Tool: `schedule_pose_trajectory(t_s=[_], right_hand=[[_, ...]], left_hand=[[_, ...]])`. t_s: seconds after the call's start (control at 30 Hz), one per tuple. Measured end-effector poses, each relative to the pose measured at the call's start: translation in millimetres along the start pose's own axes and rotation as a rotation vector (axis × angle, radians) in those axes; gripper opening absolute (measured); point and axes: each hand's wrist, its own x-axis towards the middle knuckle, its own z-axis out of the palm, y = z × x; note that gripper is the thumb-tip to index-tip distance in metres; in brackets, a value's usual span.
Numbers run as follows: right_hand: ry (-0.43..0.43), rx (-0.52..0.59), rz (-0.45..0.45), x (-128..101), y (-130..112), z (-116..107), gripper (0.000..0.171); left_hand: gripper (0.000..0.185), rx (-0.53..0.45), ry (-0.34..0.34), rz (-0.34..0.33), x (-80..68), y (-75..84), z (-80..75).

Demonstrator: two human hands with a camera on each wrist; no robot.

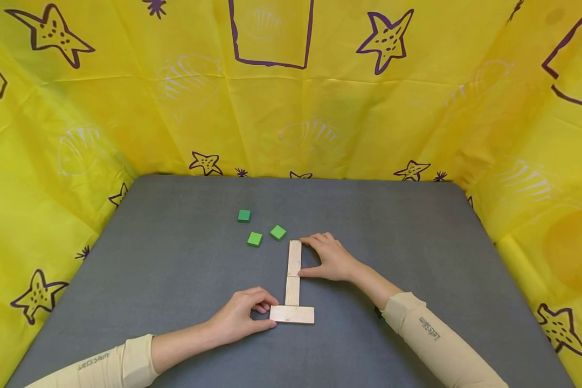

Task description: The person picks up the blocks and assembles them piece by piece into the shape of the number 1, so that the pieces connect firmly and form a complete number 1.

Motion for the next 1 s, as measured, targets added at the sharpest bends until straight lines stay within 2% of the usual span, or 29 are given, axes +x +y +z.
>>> schedule_pose_trajectory(t_s=[0.63,0.9,1.0], right_hand=[[0.022,0.003,-0.027,-1.0,-2.3,1.4,0.081],[0.004,0.005,-0.018,-0.5,-3.2,-0.1,0.082],[0.0,0.004,-0.011,-0.6,-3.5,-0.7,0.082]], left_hand=[[0.027,-0.018,0.008,0.009,-1.2,-1.6,0.6],[0.027,0.005,0.025,0.047,-0.7,-4.2,1.8],[0.027,0.0,0.015,0.03,-0.3,-4.5,1.7]])
